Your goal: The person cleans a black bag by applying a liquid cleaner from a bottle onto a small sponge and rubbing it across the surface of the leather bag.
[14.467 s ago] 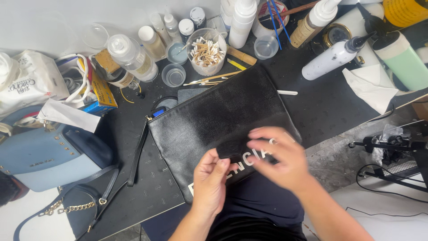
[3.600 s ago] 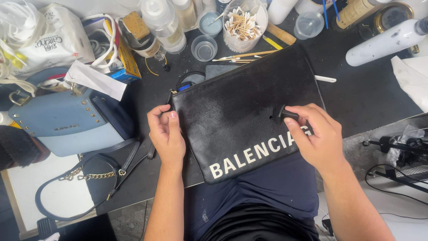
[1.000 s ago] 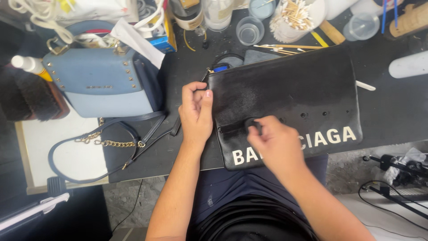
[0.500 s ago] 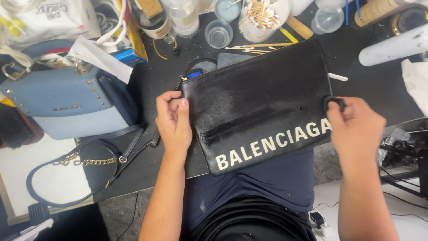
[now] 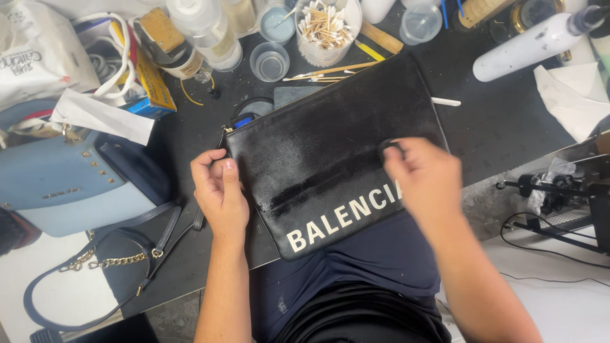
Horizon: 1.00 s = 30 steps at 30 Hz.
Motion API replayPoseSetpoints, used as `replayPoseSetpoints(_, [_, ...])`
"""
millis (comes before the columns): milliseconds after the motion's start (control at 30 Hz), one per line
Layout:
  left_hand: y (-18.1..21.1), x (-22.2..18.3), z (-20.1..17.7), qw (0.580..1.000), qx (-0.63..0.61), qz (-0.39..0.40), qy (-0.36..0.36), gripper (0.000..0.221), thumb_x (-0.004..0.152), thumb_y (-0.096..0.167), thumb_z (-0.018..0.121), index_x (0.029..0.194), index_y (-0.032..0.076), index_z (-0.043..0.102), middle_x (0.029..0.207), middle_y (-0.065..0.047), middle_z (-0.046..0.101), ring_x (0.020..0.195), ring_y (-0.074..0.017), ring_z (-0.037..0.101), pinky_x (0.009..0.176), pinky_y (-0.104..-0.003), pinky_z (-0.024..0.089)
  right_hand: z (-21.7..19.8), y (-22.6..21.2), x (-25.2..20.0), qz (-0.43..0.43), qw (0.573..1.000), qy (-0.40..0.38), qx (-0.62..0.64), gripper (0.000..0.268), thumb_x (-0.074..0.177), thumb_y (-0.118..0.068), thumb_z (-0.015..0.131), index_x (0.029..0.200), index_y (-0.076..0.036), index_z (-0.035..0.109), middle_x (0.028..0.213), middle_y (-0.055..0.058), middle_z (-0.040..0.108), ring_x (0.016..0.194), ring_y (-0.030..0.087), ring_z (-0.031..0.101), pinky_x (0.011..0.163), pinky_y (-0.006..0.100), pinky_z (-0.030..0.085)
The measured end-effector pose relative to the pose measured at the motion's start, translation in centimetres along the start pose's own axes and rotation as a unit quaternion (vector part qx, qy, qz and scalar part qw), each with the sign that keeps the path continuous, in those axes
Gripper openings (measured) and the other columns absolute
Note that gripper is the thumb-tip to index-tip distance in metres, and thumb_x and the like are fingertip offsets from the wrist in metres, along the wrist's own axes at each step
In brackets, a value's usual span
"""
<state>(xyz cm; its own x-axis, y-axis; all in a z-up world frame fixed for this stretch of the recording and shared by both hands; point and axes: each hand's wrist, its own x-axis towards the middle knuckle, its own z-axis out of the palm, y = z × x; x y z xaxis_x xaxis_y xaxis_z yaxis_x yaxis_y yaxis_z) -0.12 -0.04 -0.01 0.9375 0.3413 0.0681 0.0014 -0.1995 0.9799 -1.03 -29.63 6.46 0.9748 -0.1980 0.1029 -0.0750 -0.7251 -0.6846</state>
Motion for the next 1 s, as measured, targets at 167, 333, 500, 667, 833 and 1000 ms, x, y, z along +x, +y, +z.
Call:
replayPoseSetpoints(167, [-0.3,-0.1,0.0,1.0,-0.01,0.01,-0.001,0.021,0.109,0.018,0.06,0.123,0.004,0.053,0.076,0.002,0.062,0.063,-0.003,0.05,0.058,-0.02,0.039,-4.4,4.4,1.4,0.066,0.995,0.072,-0.025,0.013,0.103,-0.013,0.074,0.11,-0.001,0.074,0.078,0.004,0.069,0.065,0.008,0.059,0.061,0.027,0.046])
replayPoseSetpoints(333, [0.0,0.0,0.1,1.0,0.003,0.007,0.003,0.022,0.109,0.02,0.06,0.123,0.004,0.053,0.075,0.002,0.062,0.062,-0.0033,0.05,0.058,-0.02,0.04,-3.5,5.0,2.0,0.01,0.994,0.07,-0.084,0.016,0.101,-0.013,0.075,0.107,0.001,0.073,0.073,0.01,0.066,0.061,0.016,0.06,0.061,0.032,0.048])
replayPoseSetpoints(500, [0.0,-0.1,0.1,1.0,0.024,0.009,0.013,0.024,0.108,0.02,0.061,0.123,0.004,0.053,0.074,0.001,0.062,0.061,-0.0034,0.051,0.058,-0.02,0.04,0.9,1.1,0.8,-0.055,0.996,0.037,-0.052,0.016,0.097,-0.014,0.074,0.103,0.0,0.072,0.08,0.015,0.069,0.069,0.025,0.067,0.065,0.036,0.051])
replayPoseSetpoints(667, [0.0,-0.1,0.2,1.0,0.008,0.008,0.009,0.023,0.108,0.02,0.061,0.123,0.004,0.053,0.077,0.001,0.062,0.062,-0.0036,0.05,0.058,-0.02,0.039,0.7,-0.5,0.0,-0.014,0.998,-0.04,0.051,0.016,0.094,-0.014,0.074,0.104,-0.002,0.074,0.08,0.009,0.072,0.067,0.015,0.066,0.062,0.03,0.051])
replayPoseSetpoints(833, [-0.1,-0.1,0.2,1.0,0.018,0.003,0.011,0.022,0.108,0.018,0.061,0.122,0.004,0.052,0.077,0.001,0.063,0.062,-0.0036,0.051,0.058,-0.02,0.04,-5.0,5.2,1.8,0.104,0.99,0.037,0.084,0.014,0.103,-0.012,0.069,0.112,-0.001,0.073,0.086,0.0,0.071,0.075,0.003,0.06,0.067,0.022,0.048])
replayPoseSetpoints(1000, [0.1,-0.1,0.4,1.0,0.015,-0.003,0.017,0.021,0.109,0.018,0.06,0.122,0.004,0.053,0.078,0.0,0.063,0.063,-0.0035,0.05,0.059,-0.019,0.04,-6.7,9.3,2.7,0.172,0.978,0.03,0.115,0.016,0.107,-0.016,0.066,0.108,-0.001,0.071,0.077,-0.003,0.06,0.066,0.002,0.047,0.057,0.023,0.035])
